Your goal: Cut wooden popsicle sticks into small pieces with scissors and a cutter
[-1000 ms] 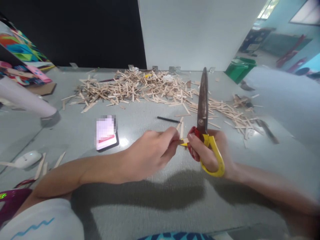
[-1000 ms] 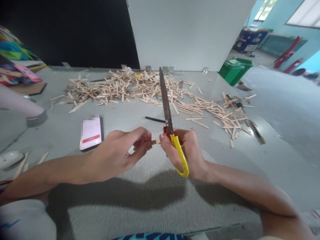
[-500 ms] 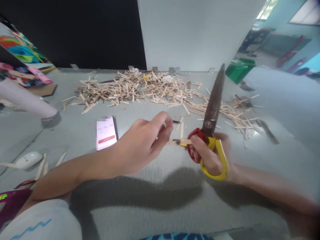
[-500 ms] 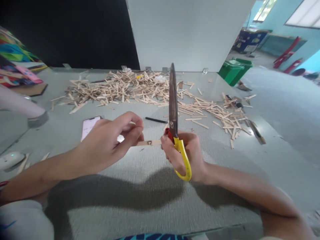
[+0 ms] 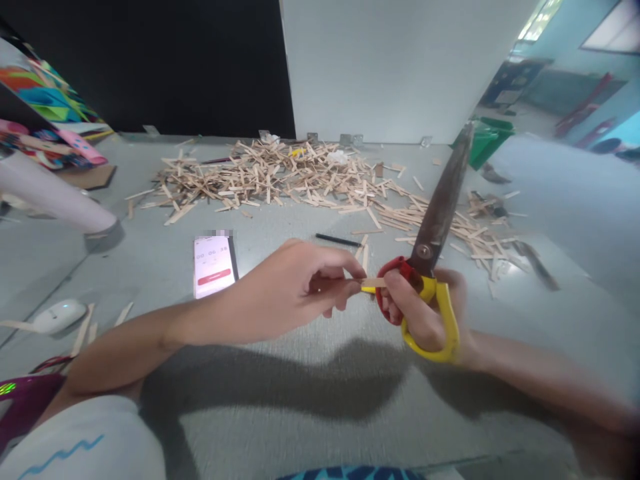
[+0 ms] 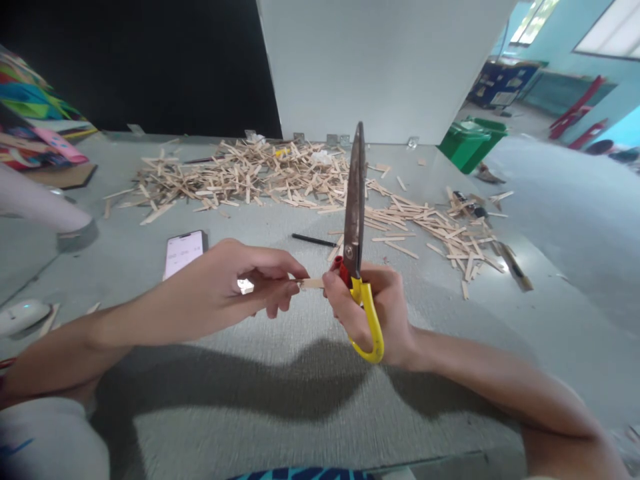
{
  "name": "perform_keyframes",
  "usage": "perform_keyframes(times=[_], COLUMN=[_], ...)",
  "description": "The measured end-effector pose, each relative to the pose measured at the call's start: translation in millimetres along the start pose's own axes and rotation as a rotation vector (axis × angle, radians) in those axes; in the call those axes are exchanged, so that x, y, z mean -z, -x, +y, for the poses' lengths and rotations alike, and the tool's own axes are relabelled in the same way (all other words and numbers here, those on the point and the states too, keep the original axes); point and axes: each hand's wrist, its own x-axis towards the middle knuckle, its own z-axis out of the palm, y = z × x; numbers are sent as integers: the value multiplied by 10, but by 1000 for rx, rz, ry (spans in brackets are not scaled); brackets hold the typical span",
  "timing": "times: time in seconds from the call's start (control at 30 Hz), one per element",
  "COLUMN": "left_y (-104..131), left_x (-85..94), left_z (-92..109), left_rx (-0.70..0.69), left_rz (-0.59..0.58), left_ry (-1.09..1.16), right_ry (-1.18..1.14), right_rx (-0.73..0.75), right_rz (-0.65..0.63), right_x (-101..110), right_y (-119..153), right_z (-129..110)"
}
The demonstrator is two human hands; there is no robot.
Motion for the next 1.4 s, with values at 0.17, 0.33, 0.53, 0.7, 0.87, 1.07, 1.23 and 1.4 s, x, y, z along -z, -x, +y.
perform_keyframes(times=[0.17, 0.33, 0.53, 0.7, 0.87, 1.07, 1.23, 1.4], left_y=[17, 139, 221, 218, 260, 284, 285, 297], left_x=[47, 126, 156, 113, 109, 124, 112, 114], left_z=[7, 55, 76, 77, 101, 117, 128, 141], left_rx=[28, 37, -47, -89, -81, -96, -82, -71], left_rz=[-95, 128, 360, 389, 382, 451, 464, 451], left_ry=[116, 178, 215, 192, 190, 116, 68, 81], right_ry=[26, -129, -71, 101, 266, 449, 490, 531], right_rx=[2, -11, -43, -11, 62, 150, 206, 296], right_rz=[4, -173, -563, -639, -530, -417, -383, -343], right_x=[21, 89, 176, 158, 122, 128, 129, 110], right_y=[8, -28, 34, 56, -9, -67, -97, -135], right_z=[-6, -70, -273, -306, -269, -197, -164, -156])
